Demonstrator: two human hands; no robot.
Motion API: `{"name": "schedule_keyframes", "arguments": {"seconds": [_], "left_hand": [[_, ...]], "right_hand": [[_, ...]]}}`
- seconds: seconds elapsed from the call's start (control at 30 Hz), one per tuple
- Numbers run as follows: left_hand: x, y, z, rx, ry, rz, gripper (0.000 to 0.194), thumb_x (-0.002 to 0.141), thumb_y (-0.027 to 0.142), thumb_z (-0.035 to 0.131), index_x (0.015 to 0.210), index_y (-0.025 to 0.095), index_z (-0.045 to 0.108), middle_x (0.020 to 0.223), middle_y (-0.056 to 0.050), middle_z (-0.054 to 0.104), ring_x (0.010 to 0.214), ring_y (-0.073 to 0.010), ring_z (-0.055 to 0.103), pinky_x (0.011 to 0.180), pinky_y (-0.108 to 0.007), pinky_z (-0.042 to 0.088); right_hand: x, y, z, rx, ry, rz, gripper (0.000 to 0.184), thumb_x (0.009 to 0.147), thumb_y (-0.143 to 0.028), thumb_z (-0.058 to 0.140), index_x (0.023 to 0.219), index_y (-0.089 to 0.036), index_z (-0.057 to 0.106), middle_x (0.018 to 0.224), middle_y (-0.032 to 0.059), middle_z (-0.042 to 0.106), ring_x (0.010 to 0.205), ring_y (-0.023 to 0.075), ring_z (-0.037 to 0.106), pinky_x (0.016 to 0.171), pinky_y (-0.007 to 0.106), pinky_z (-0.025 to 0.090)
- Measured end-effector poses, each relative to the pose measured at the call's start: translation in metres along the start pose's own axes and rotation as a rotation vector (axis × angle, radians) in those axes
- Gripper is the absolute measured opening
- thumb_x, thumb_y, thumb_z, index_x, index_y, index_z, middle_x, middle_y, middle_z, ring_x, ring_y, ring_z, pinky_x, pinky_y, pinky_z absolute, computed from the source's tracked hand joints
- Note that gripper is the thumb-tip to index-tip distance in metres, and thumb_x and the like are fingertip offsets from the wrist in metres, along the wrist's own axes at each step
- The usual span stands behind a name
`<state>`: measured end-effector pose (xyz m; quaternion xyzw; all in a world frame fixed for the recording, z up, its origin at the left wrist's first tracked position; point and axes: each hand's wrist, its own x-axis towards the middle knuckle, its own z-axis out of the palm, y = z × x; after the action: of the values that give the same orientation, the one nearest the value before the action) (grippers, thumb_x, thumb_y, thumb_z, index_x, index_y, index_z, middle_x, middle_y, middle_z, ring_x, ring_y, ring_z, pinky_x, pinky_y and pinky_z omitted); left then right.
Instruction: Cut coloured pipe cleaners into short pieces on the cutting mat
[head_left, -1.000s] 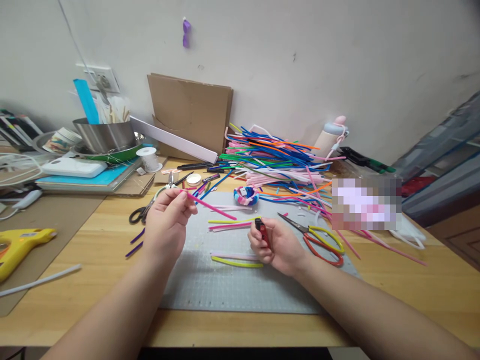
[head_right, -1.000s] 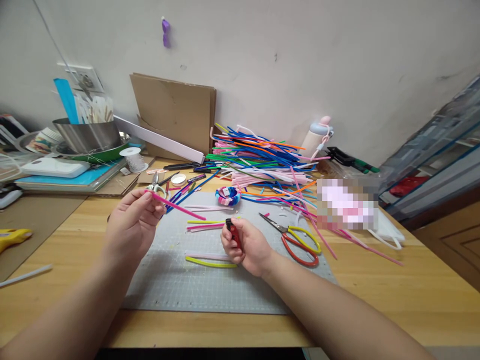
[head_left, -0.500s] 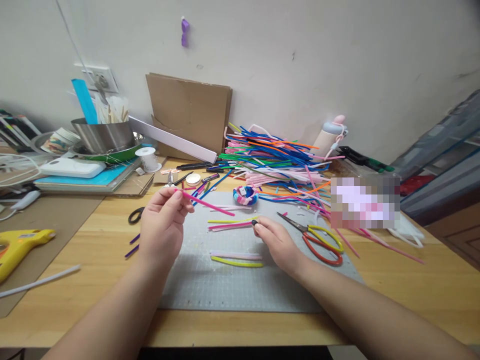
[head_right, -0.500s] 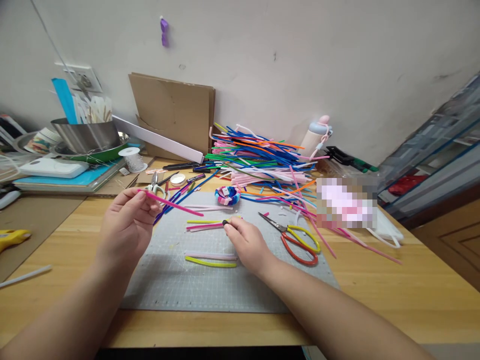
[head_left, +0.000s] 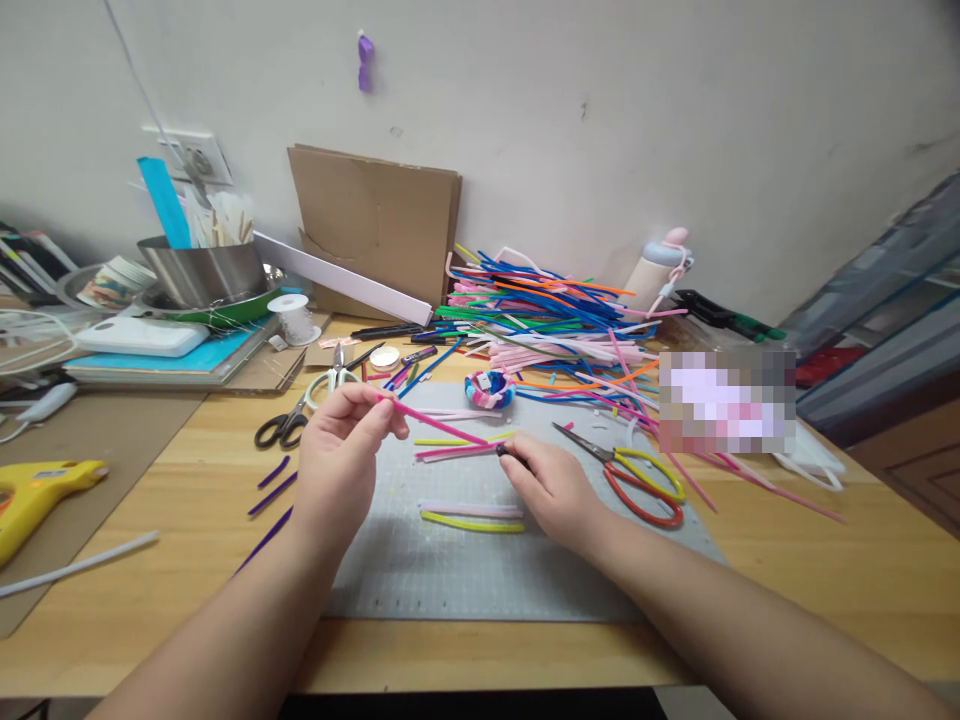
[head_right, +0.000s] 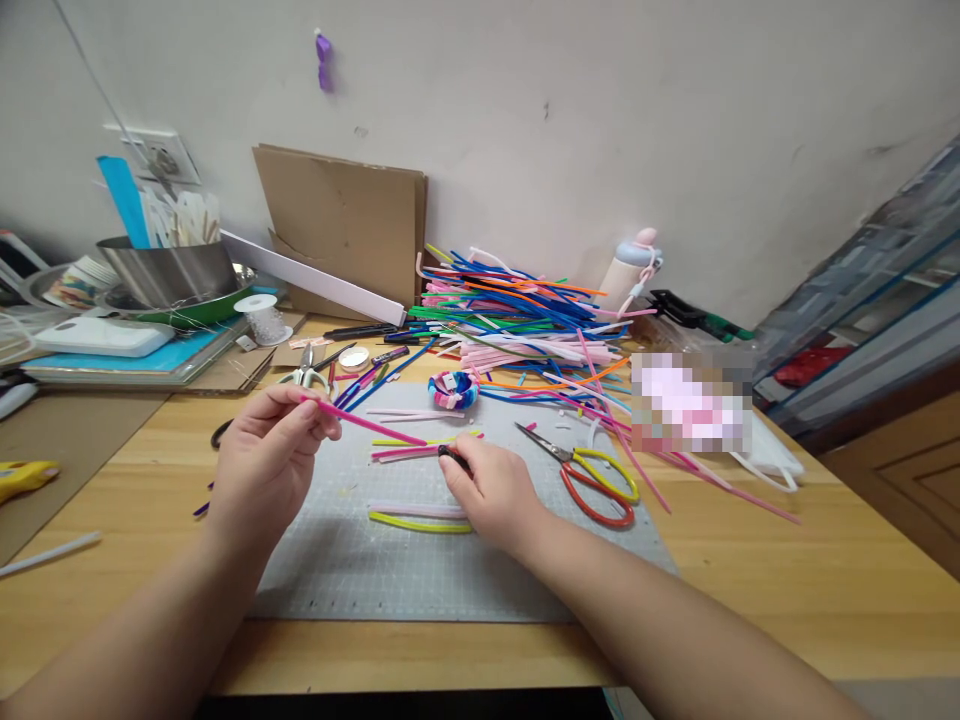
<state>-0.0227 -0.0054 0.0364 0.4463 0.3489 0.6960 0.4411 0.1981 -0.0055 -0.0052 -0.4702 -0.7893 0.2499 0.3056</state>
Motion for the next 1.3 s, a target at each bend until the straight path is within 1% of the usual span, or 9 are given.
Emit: {"name": "schedule_keyframes", "arguments": {"seconds": [0.33,0.5,0.63,0.7,0.83,0.97,1.1,1.2,1.3], "left_hand": [[0.001,0.001,-0.001,-0.016,0.006,-0.008,0.006,0.075,0.021,0.067,0.078,0.02,0.062,0.065,0.001,0.063,0.059,-0.0106,0.056,0.061,-0.024,0.043],[0.003,0.004,-0.001,-0.038,0.025,-0.009,0.009,0.072,0.021,0.068,0.077,0.019,0.061,0.065,0.001,0.062,0.057,-0.0104,0.055,0.059,-0.024,0.044],[0.005,0.005,-0.003,-0.039,0.04,-0.021,0.011,0.07,0.021,0.068,0.076,0.019,0.059,0.068,0.001,0.061,0.057,-0.0109,0.055,0.058,-0.025,0.045],[0.005,0.003,-0.003,-0.014,0.027,-0.076,0.011,0.07,0.021,0.067,0.074,0.018,0.057,0.068,0.001,0.062,0.056,-0.0105,0.056,0.058,-0.025,0.046],[0.006,-0.006,-0.003,0.106,-0.048,-0.309,0.015,0.067,0.021,0.069,0.071,0.017,0.056,0.064,0.001,0.063,0.056,-0.0121,0.061,0.059,-0.025,0.049],[0.004,-0.02,0.0,0.168,-0.128,-0.489,0.019,0.061,0.021,0.072,0.069,0.015,0.055,0.063,-0.001,0.065,0.059,-0.0146,0.064,0.064,-0.029,0.052],[0.003,-0.034,-0.001,0.276,-0.2,-0.601,0.017,0.061,0.022,0.07,0.067,0.016,0.055,0.063,-0.002,0.065,0.062,-0.0143,0.064,0.066,-0.028,0.051],[0.002,-0.04,-0.006,0.485,-0.283,-0.563,0.011,0.062,0.022,0.066,0.066,0.017,0.057,0.056,0.001,0.061,0.052,-0.0126,0.058,0.055,-0.024,0.044],[0.004,-0.038,-0.011,0.826,-0.366,-0.345,0.004,0.06,0.02,0.063,0.063,0.02,0.06,0.053,0.003,0.055,0.049,-0.0124,0.048,0.048,-0.023,0.034]], "right_hand": [[0.002,0.0,-0.002,-0.006,-0.021,-0.013,0.026,0.093,-0.035,0.04,0.071,-0.022,0.043,0.065,-0.0005,0.05,0.061,0.0162,0.044,0.058,0.029,0.024],[0.0,0.004,-0.003,0.06,-0.018,-0.034,0.03,0.094,-0.042,0.037,0.073,-0.022,0.043,0.066,-0.0005,0.048,0.062,0.016,0.043,0.059,0.029,0.027],[0.001,0.014,-0.001,0.239,0.094,-0.001,0.041,0.092,-0.054,0.031,0.073,-0.022,0.046,0.067,0.0003,0.047,0.062,0.0164,0.042,0.058,0.029,0.029],[0.002,0.017,0.0,0.377,0.22,0.081,0.045,0.092,-0.058,0.028,0.073,-0.022,0.048,0.068,0.0006,0.045,0.061,0.0163,0.04,0.056,0.029,0.029],[0.007,0.018,-0.003,0.586,0.39,0.201,0.047,0.089,-0.062,0.031,0.074,-0.022,0.052,0.065,0.0004,0.042,0.056,0.0154,0.035,0.051,0.029,0.026],[0.009,0.017,-0.008,0.608,0.443,0.187,0.046,0.089,-0.06,0.034,0.071,-0.022,0.052,0.062,-0.0003,0.04,0.054,0.0138,0.033,0.05,0.029,0.026],[0.009,0.018,-0.008,0.621,0.441,0.18,0.046,0.089,-0.06,0.036,0.071,-0.022,0.053,0.062,-0.0002,0.041,0.053,0.0133,0.033,0.05,0.029,0.026],[0.01,0.019,-0.008,0.634,0.434,0.194,0.045,0.088,-0.061,0.037,0.072,-0.022,0.053,0.062,-0.0003,0.041,0.054,0.0134,0.033,0.05,0.029,0.027],[0.01,0.018,-0.008,0.633,0.431,0.189,0.045,0.088,-0.06,0.037,0.071,-0.021,0.053,0.062,-0.0004,0.041,0.053,0.013,0.033,0.05,0.029,0.027]]}}
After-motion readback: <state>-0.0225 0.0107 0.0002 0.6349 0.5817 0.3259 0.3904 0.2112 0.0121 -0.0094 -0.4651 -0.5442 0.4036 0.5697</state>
